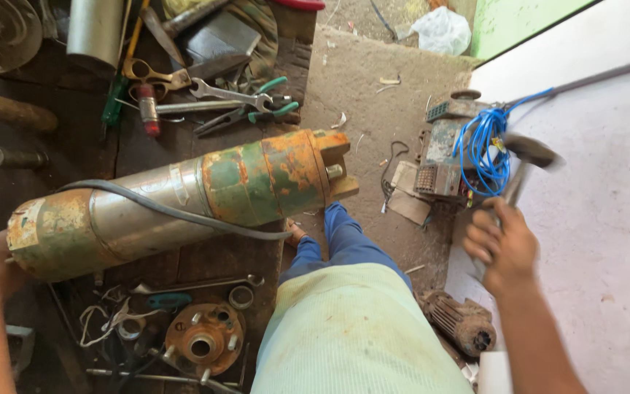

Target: The person repairs a rusty cylindrical submersible pump on a cluttered workbench. They hold the pump steady while loosening its end bolts with a wrench, strike the housing with a hammer, reposition and rotate the pump body, and continue working on the flanged end with the wrench while another person briefly assists.

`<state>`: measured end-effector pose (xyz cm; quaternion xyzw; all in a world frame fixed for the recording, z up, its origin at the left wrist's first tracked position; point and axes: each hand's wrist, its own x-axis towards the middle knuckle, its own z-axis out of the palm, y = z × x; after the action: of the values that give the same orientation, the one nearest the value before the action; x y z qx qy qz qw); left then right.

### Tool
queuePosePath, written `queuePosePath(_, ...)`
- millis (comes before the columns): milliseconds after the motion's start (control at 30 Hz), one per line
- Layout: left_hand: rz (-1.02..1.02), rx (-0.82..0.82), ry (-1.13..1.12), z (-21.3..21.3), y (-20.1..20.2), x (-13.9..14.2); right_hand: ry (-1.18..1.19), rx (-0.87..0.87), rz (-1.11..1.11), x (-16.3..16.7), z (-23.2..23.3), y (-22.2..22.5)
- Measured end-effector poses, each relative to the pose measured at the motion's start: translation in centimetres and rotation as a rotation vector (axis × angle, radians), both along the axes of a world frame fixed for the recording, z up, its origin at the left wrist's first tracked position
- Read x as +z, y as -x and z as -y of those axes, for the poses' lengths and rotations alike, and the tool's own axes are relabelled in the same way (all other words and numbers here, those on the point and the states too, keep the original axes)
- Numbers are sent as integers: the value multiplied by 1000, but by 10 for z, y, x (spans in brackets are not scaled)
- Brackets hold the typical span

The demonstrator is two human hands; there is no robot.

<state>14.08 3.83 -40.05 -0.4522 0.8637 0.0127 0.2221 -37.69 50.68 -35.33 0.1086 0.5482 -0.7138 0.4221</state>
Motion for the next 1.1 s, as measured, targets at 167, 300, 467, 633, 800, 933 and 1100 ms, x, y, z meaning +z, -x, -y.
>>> queuePosePath(167,24,-80,-57,11,1,0,-529,587,-22,-23,11,-31)
queuePosePath(300,-51,-275,-243,23,6,6,-330,365,94,1,14,-23)
queuePosePath(467,-206,-204,-435,18,8,13,-308,285,73,8,0,-10)
queuePosePath(633,-175,12,383,-48,3,11,-397,248,150,-5,-19,-27)
queuePosePath(800,50,223,191,-44,0,9,-442,294,146,-7,-14,-24)
queuePosePath(933,-93,-9,-445,11,-4,16,-461,343,132,-25,-16,-24)
queuePosePath(1100,63,197,-292,9,1,13,-464,368,77,-12,-40,3)
